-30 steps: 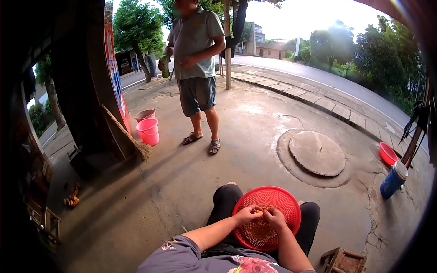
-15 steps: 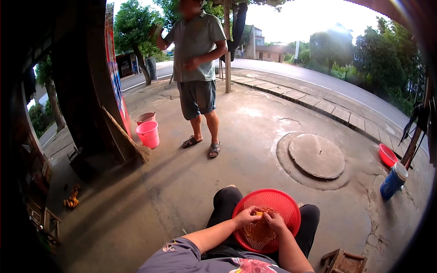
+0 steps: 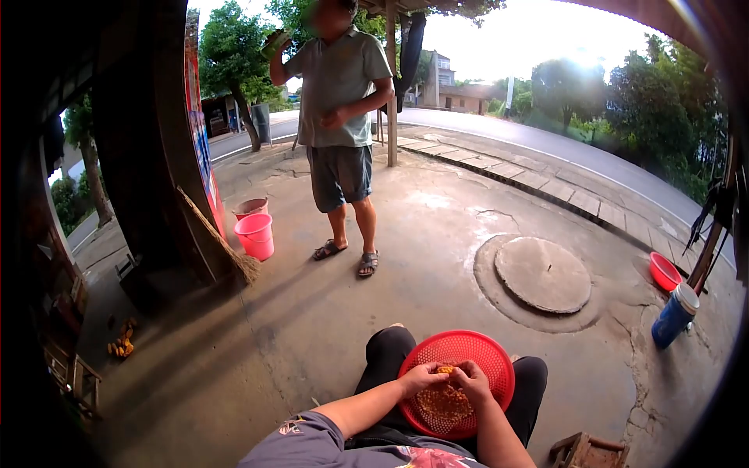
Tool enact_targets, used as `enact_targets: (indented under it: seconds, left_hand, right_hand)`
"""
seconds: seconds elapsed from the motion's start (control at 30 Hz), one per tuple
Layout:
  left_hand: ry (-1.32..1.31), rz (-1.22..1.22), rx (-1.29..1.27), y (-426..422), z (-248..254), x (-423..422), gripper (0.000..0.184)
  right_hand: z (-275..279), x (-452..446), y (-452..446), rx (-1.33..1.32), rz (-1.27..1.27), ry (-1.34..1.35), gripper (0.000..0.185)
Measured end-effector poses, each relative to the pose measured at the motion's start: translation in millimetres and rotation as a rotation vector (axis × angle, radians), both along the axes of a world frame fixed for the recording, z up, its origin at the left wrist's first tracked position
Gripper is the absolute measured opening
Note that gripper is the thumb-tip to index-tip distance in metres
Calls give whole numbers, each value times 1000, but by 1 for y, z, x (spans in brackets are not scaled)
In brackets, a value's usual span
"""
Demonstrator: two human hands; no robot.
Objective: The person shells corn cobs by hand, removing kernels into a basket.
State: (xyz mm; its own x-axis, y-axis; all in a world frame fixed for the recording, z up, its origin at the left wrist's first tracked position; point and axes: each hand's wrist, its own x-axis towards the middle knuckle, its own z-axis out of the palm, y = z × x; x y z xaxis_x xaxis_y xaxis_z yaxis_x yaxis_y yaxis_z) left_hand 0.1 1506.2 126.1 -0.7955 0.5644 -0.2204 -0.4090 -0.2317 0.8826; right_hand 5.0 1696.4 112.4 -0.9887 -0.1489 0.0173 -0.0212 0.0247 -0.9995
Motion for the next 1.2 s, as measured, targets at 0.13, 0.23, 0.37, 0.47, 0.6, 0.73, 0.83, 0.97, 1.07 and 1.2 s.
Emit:
enact_targets:
  seconds: [0.13, 0.23, 0.37, 0.47, 0.6, 0.73, 0.83, 0.97, 1.07, 1.2]
  left_hand:
    - [65, 6, 11, -1, -14, -5, 41]
    - [57, 20, 18, 0, -13, -4, 40]
    - [26, 17, -9, 0, -2, -1, 41]
    - [35, 9, -38, 0, -5, -2, 41]
    - [75, 9, -69, 0, -7, -2, 41]
    - [73, 7, -68, -1, -9, -3, 41]
    - [89, 2, -66, -1, -7, -2, 41]
    - [104, 2, -65, 0, -9, -2, 42]
    - [125, -3, -86, 0, -7, -1, 42]
    - [152, -2, -115, 1, -15, -4, 43]
  right_hand:
    - [15, 6, -1, 80, -37, -203, 26]
    - [1, 1, 1, 10, -12, -192, 25]
    - [0, 1, 3, 10, 20, -190, 25]
    - [-10, -4, 5, 67, 45, -145, 24]
    - [-6, -2, 3, 40, 42, -169, 22]
    - [6, 2, 2, 11, 54, -160, 20]
    - [6, 2, 2, 6, 40, -146, 19]
    - [4, 1, 3, 34, 56, -155, 18]
    - [-2, -2, 4, 80, 53, -135, 17]
    - [-13, -6, 7, 108, 43, -150, 18]
